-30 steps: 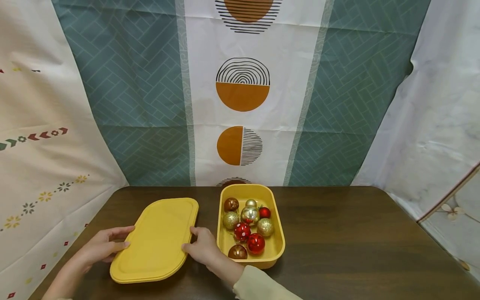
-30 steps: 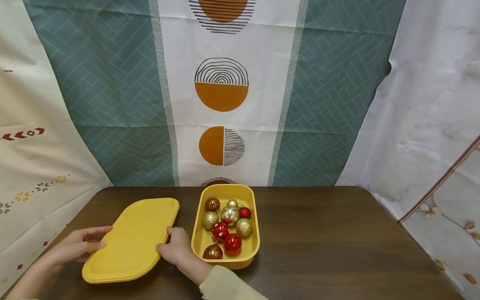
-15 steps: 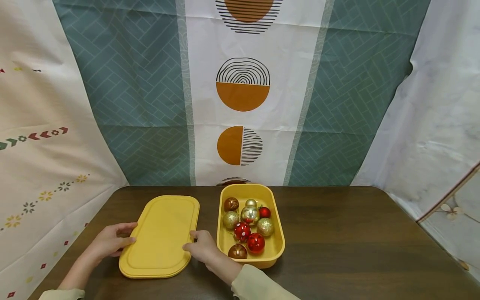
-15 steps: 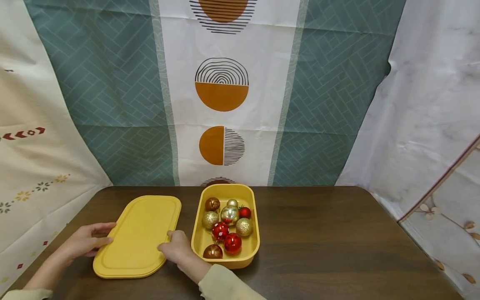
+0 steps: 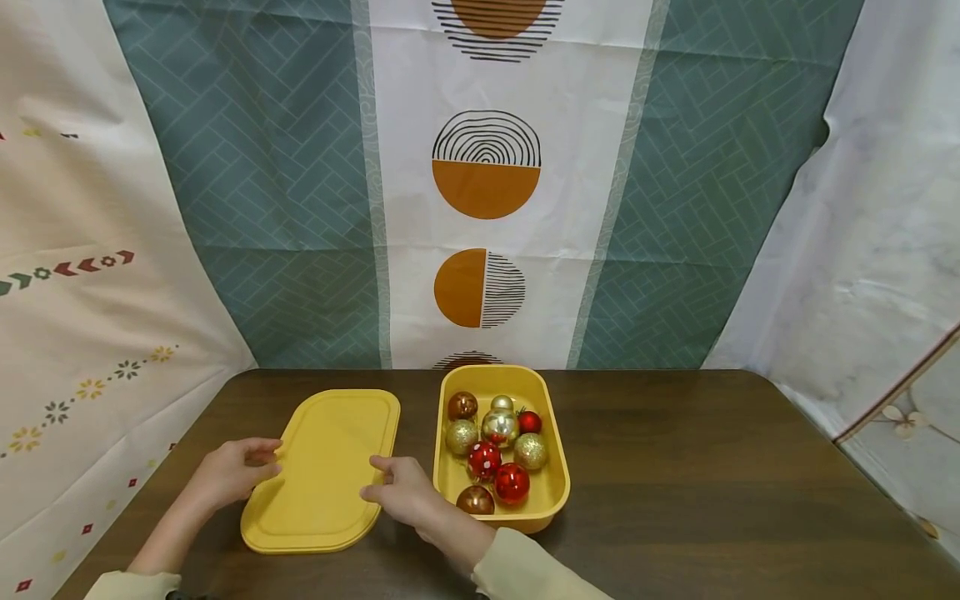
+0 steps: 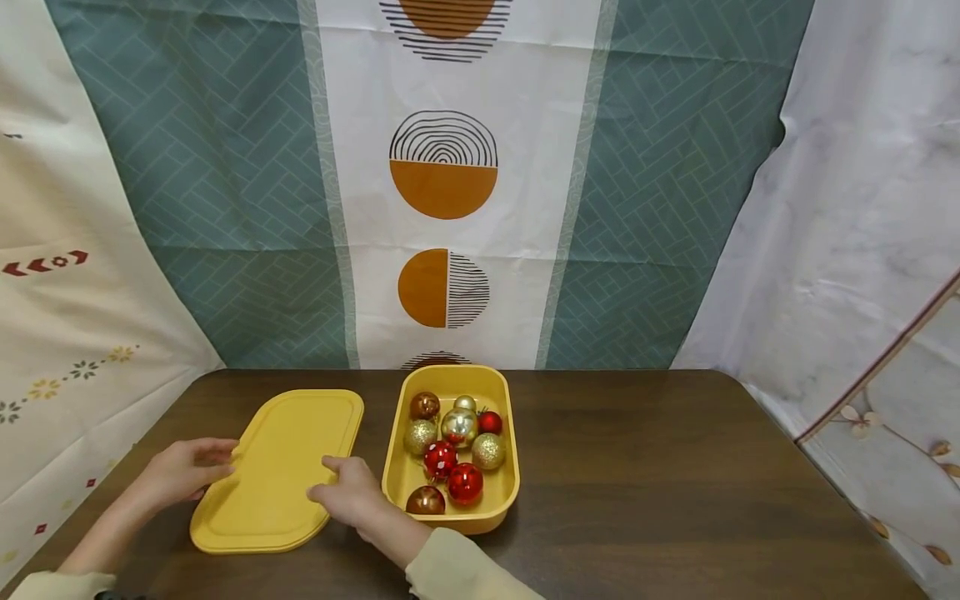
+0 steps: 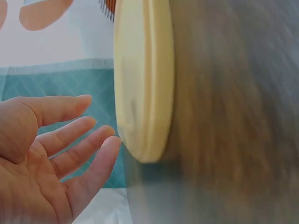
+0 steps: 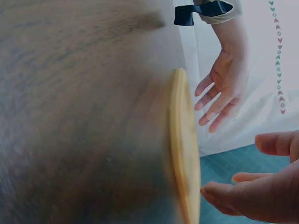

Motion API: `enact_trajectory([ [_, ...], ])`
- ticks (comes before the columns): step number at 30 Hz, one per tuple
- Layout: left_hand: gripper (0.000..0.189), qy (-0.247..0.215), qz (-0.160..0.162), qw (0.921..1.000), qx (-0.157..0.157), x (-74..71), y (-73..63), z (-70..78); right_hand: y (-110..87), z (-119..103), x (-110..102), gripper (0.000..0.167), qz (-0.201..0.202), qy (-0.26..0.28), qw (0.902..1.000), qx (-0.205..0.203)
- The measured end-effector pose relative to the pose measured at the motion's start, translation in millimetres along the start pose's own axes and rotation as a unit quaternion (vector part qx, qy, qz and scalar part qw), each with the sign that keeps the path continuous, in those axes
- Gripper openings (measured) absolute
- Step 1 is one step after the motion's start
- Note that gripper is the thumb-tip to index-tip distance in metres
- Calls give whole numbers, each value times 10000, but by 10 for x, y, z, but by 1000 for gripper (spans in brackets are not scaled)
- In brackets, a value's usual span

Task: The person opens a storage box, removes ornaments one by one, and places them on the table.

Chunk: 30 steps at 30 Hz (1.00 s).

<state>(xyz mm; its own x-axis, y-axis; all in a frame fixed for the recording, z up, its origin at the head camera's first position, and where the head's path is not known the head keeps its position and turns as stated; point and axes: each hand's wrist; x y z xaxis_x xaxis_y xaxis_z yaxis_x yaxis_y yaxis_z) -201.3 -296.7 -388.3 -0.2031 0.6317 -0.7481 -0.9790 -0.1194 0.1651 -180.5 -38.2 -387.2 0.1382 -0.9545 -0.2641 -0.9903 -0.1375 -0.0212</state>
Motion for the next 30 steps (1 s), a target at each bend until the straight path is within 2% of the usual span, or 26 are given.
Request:
enact_trajectory([
  [7,38,159,205,9989,393,52,-35,230,-55,-132,-151,44,-286,310,9987,-294],
  [12,37,-162,217,9983,510,129,-58,414,-71,-172,-296,41,-405,590,9967,-376],
  [18,36,-585,170,9970,485,253,-85,653,-64,-199,-557,40,-486,801,9942,-531],
  [23,35,-893,209,9948,437,392,-108,852,-50,-165,-819,42,-642,584,9935,-733],
  [30,35,-1240,267,9903,566,610,-143,1118,-24,-51,-1165,43,-783,2,9915,-1035],
])
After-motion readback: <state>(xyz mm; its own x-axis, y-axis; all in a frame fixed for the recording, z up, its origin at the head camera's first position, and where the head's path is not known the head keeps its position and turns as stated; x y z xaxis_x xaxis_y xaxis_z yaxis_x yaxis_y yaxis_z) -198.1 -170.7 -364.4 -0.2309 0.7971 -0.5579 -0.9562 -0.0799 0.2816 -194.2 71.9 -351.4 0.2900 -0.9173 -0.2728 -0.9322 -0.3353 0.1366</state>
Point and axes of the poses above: each hand's wrist, its own y-axis towards the middle knuckle, its own x-axis out of the palm, z = x × y, and after that the axes turned 15 degrees about z, right-handed
